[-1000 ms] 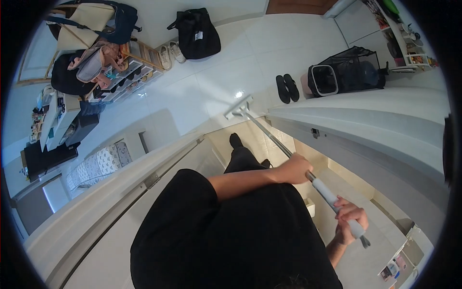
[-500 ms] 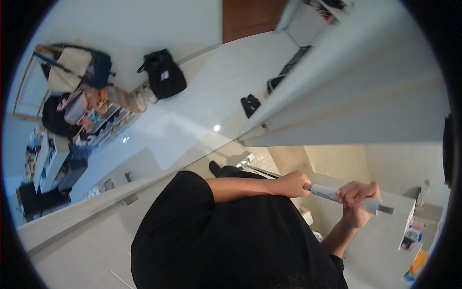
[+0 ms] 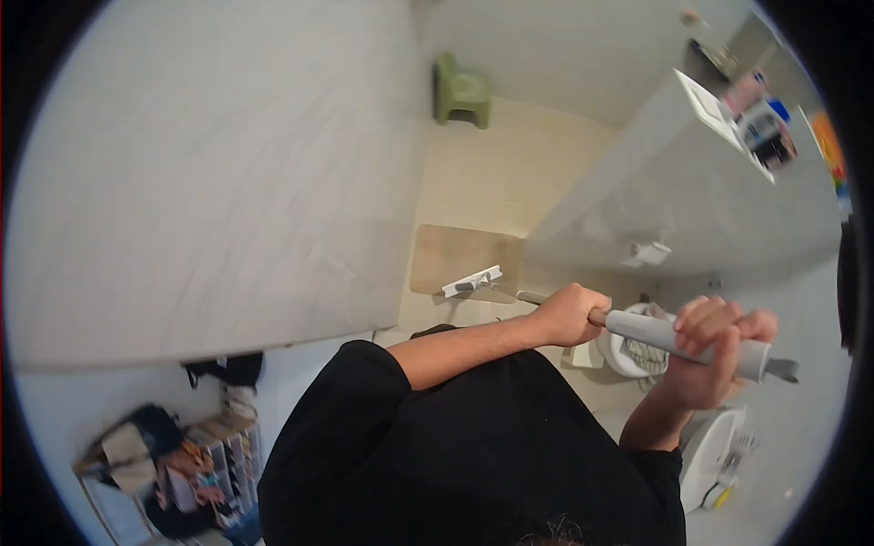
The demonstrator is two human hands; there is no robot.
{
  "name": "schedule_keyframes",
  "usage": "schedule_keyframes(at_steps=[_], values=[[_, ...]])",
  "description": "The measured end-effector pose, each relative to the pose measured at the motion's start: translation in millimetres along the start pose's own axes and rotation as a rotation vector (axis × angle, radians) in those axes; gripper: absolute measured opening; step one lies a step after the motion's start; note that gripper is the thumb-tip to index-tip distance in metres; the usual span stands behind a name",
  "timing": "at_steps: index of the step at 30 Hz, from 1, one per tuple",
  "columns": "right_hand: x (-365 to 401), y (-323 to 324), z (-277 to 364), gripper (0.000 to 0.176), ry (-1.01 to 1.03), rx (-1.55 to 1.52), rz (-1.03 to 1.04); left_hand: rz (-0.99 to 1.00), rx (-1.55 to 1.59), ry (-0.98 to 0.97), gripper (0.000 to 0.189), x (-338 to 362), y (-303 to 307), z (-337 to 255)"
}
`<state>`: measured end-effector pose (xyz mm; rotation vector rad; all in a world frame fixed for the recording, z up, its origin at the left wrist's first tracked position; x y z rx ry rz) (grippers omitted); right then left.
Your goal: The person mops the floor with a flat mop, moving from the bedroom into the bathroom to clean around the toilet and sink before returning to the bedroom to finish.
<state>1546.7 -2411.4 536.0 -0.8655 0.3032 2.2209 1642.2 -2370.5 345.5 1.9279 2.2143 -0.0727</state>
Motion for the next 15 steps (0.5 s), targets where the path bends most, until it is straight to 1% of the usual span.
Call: schedule_keyframes(at_steps=[1, 2, 3, 4, 6, 7, 8, 10, 11, 12, 14, 15], values=[[0, 8, -14, 0.017, 0.05, -0.028, 0.003, 0.054, -0.038, -0.012, 0.017, -13, 6, 7], [-12, 15, 8, 0.019, 0.1, -0.023, -0.001, 0.132, -0.056, -0.038, 0.018, -25, 4, -19], [-10, 18, 11, 0.027, 0.073, 0.018, -0.035, 0.178, -0.047, -0.044, 0.019, -28, 4, -17], [-9, 16, 13, 0.027, 0.065, 0.075, -0.108, 0.268, -0.028, -0.042, 0.019, -32, 6, -13], [-20, 13, 16, 0.038, 0.103, 0.135, -0.09, 0.357, -0.079, -0.263, 0.018, -48, 8, -14], [-22, 16, 18, 0.045, 0.074, 0.195, -0.056, 0.496, -0.046, -0.212, 0.017, -55, 9, -12], [-18, 0, 30, 0.045, 0.067, 0.264, -0.127, 0.589, -0.016, -0.226, 0.017, -43, 19, -24], [-19, -7, 37, 0.047, 0.218, 0.322, -0.094, 0.889, -0.001, -0.158, 0.016, -55, 19, -35], [-25, -13, 46, 0.046, 0.229, 0.318, -0.123, 0.961, 0.036, -0.174, 0.018, -58, 20, -47], [-28, -14, 51, 0.046, 0.226, 0.384, -0.186, 1.049, 0.054, -0.189, 0.018, -67, 19, -55], [-20, -26, 69, 0.044, 0.194, 0.316, -0.299, 1.13, 0.187, -0.13, 0.02, -67, 16, -69], [-40, -33, 68, 0.035, 0.238, 0.382, -0.543, 1.15, 0.282, -0.158, 0.02, -81, 15, -77]])
Point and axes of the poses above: each hand's wrist, its own x-axis away from the middle knuckle, its own y-axis out of the back of the hand, z = x × y, the point moved 2 cm from there along -x, towards the middle knuckle, and after that the axes turned 4 degrees about z, right-handed, at the moved point
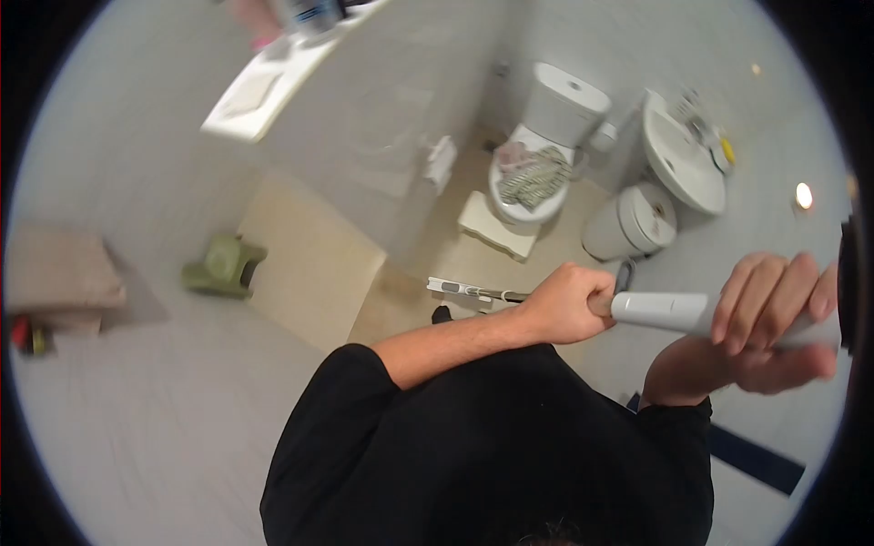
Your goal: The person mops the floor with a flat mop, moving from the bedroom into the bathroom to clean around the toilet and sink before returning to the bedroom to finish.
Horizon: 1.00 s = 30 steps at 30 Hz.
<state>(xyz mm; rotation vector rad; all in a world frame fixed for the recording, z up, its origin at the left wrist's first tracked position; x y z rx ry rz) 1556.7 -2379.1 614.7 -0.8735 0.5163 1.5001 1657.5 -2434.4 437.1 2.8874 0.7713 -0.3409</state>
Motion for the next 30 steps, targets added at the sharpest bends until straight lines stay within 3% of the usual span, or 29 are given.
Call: schedule_keyframes(at_steps=[3, 7, 9, 11, 12, 13, 15, 19, 21, 30], values=[[-18, 24, 4, 0.032, -0.027, 0.271, -0.081, 0.121, 0.022, 0.041, 0.02, -39, 5, 1], [13, 45, 55, 0.03, -0.015, 0.588, -0.328, 0.252, 0.11, -0.039, 0.015, -64, -64, 24], [16, 63, 72, 0.029, -0.025, 0.839, -0.358, 0.449, 0.135, -0.039, 0.015, -96, -85, 25], [19, 97, 106, 0.031, 0.018, 0.906, -0.442, 0.596, 0.148, -0.045, 0.022, -135, -113, 19], [33, 136, 130, 0.034, 0.055, 1.146, -0.616, 0.669, 0.106, -0.031, 0.027, -156, -129, 11], [47, 148, 146, 0.034, 0.058, 1.178, -0.649, 0.715, 0.115, -0.034, 0.027, -175, -149, 7], [62, 161, 163, 0.034, 0.083, 1.239, -0.684, 0.74, 0.165, -0.169, 0.034, -204, -179, -3], [87, 220, 201, 0.035, 0.139, 1.298, -0.731, 0.811, 0.201, -0.212, 0.033, -267, -254, -22], [95, 240, 210, 0.035, 0.129, 1.313, -0.739, 0.732, 0.221, -0.295, 0.033, -291, -281, -31], [104, 358, 230, 0.037, 0.148, 1.402, -0.786, 0.727, 0.442, -0.214, 0.033, -402, -371, 4]])
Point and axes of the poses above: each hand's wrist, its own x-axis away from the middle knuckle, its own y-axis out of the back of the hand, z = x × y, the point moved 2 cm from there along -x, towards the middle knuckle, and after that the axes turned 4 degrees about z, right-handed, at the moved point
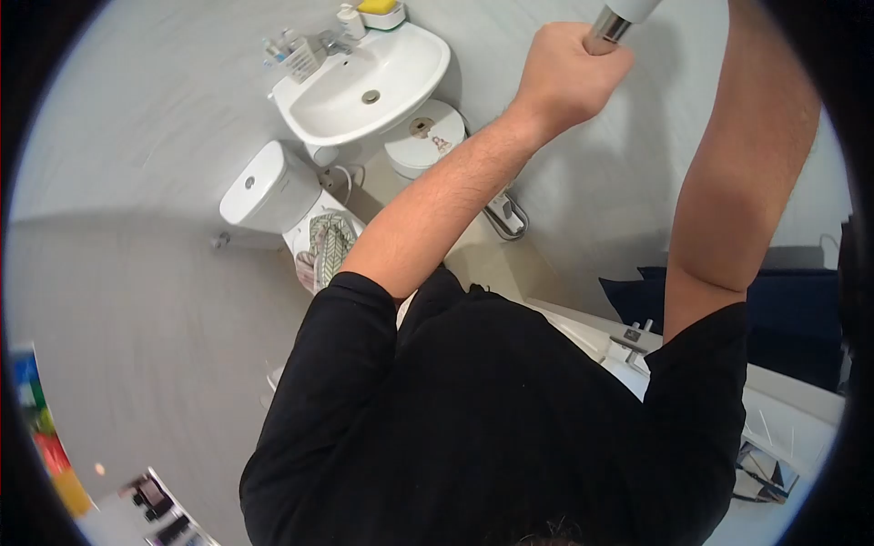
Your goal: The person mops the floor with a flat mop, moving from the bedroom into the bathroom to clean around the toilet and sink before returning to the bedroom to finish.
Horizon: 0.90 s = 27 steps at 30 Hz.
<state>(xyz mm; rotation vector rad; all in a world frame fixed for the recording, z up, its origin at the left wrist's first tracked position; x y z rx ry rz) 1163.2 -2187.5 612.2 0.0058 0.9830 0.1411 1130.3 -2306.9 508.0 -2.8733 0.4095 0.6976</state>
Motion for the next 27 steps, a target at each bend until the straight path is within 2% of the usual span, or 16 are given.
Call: schedule_keyframes(at_steps=[1, 3, 5, 8, 10, 14, 16, 20, 21, 22, 23, 24, 26, 27], values=[[-5, -2, -11, 0.038, 0.002, 0.014, -0.007, 0.016, 0.011, 0.006, 0.033, -11, 5, 8], [-10, -7, -34, 0.038, -0.012, 0.056, -0.026, -0.009, 0.042, -0.107, 0.033, -29, 13, 24], [-23, -15, -50, 0.039, -0.004, 0.105, -0.042, 0.032, 0.079, -0.096, 0.033, -51, 23, 41], [-55, -32, -73, 0.039, 0.031, 0.148, -0.031, 0.003, -0.06, -0.133, 0.034, -80, 34, 74], [-74, -42, -92, 0.04, 0.051, 0.159, -0.028, -0.044, -0.008, -0.013, 0.036, -89, 41, 82], [-90, -51, -128, 0.041, 0.044, 0.196, -0.059, 0.068, 0.058, 0.066, 0.035, -107, 49, 94], [-96, -49, -139, 0.042, 0.038, 0.221, -0.067, 0.057, -0.062, 0.074, 0.035, -106, 49, 110], [-112, -47, -163, 0.043, 0.045, 0.244, -0.052, 0.102, -0.06, 0.107, 0.022, -74, 51, 177], [-88, -31, -178, 0.035, -0.107, 0.116, -0.007, 0.143, -0.088, 0.112, 0.019, -61, 54, 196], [-49, -17, -195, 0.031, -0.261, -0.012, 0.031, 0.188, -0.082, 0.198, 0.016, -42, 55, 220], [-25, -28, -200, 0.036, -0.363, 0.05, -0.05, 0.227, -0.081, 0.272, 0.013, -31, 56, 244], [-3, -28, -208, 0.037, -0.399, 0.055, -0.026, 0.226, -0.084, 0.276, 0.013, -22, 59, 257], [26, -32, -205, 0.033, -0.361, -0.064, -0.115, 0.43, 0.001, 0.328, 0.013, -5, 58, 277], [40, -31, -209, 0.033, -0.361, -0.059, -0.126, 0.442, 0.002, 0.33, 0.013, 0, 57, 292]])
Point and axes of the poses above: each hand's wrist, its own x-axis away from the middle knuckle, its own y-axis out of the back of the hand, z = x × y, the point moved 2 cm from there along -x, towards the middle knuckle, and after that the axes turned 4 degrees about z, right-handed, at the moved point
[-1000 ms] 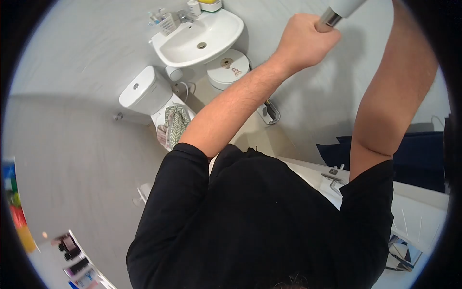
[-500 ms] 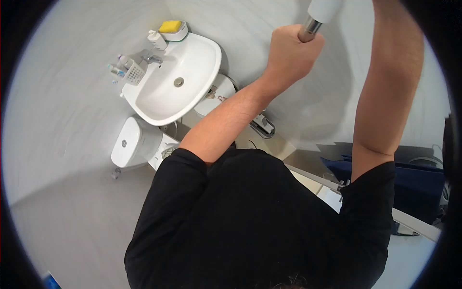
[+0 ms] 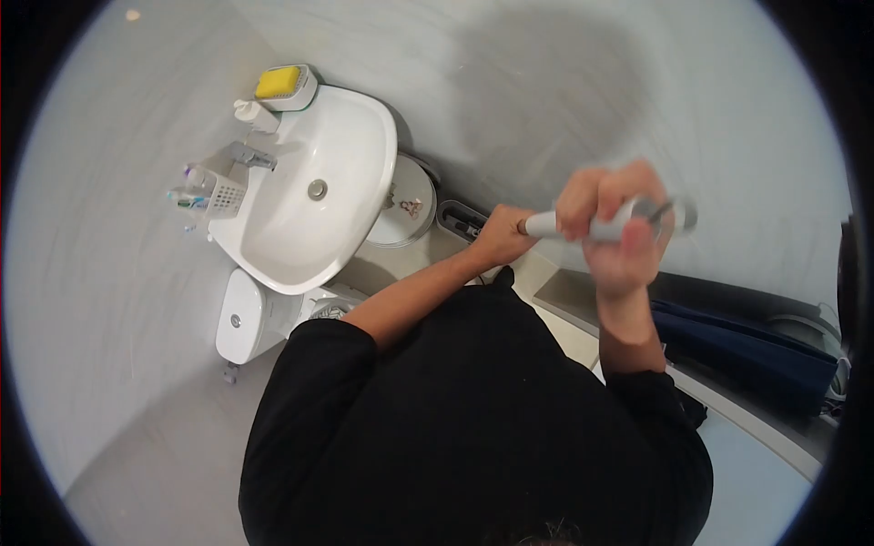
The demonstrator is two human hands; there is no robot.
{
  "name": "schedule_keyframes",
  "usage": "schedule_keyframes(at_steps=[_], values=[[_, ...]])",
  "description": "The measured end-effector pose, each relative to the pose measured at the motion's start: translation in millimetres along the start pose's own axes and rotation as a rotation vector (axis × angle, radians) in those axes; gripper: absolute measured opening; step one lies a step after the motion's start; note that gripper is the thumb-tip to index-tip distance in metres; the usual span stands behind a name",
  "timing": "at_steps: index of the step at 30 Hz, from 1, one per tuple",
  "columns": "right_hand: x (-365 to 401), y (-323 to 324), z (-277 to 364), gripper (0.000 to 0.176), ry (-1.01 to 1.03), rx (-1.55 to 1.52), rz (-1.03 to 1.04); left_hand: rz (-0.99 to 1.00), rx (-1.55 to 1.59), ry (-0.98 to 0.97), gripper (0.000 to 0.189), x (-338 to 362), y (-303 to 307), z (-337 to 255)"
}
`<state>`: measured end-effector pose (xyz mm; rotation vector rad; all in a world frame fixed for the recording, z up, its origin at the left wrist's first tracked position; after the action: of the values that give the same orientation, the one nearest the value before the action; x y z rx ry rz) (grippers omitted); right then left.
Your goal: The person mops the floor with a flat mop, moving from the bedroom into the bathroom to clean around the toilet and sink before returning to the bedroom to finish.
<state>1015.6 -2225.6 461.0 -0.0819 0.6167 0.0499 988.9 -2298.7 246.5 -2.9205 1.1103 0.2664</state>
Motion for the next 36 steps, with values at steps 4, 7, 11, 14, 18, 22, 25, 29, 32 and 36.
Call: schedule_keyframes(at_steps=[4, 7, 11, 14, 18, 22, 25, 29, 32, 36], values=[[14, 12, -13, 0.036, 0.035, -0.001, -0.115, 0.128, -0.03, 0.007, 0.014, -13, -14, 22], [-10, 26, 9, 0.038, -0.149, 0.043, -0.23, 0.208, -0.113, 0.127, 0.014, -16, -15, 2], [-10, 23, 22, 0.03, -0.048, -0.09, -0.177, 0.28, 0.057, 0.09, 0.016, -27, -11, -6], [-1, 39, -19, 0.043, -0.147, 0.136, -0.216, 0.239, 0.071, 0.098, 0.02, -38, -17, 24], [-18, 26, 11, 0.042, -0.157, 0.11, -0.195, 0.291, -0.108, 0.194, 0.016, -42, -4, -4], [-5, 20, 7, 0.042, -0.076, 0.089, -0.162, 0.342, 0.149, -0.172, 0.021, -30, -5, 6], [-14, 36, -5, 0.042, -0.16, 0.128, -0.267, 0.35, -0.015, 0.323, 0.015, -52, -10, 25], [-1, 20, 28, 0.041, -0.111, 0.103, -0.23, 0.327, 0.012, -0.222, 0.016, -32, -12, -9], [9, 25, 5, 0.041, -0.042, 0.133, -0.263, 0.303, -0.057, 0.098, 0.016, -30, -20, 30], [7, 24, 18, 0.047, -0.126, 0.008, -0.383, 0.396, -0.212, 0.095, 0.017, -32, -19, 11]])
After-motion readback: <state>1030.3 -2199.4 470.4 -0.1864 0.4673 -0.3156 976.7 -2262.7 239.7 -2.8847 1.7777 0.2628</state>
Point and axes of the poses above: each hand's wrist, its own x-axis away from the middle knuckle, its own y-axis out of the back of the hand, z = x × y, the point moved 2 cm from there along -x, towards the middle knuckle, and after that the axes turned 4 degrees about z, right-handed, at the moved point
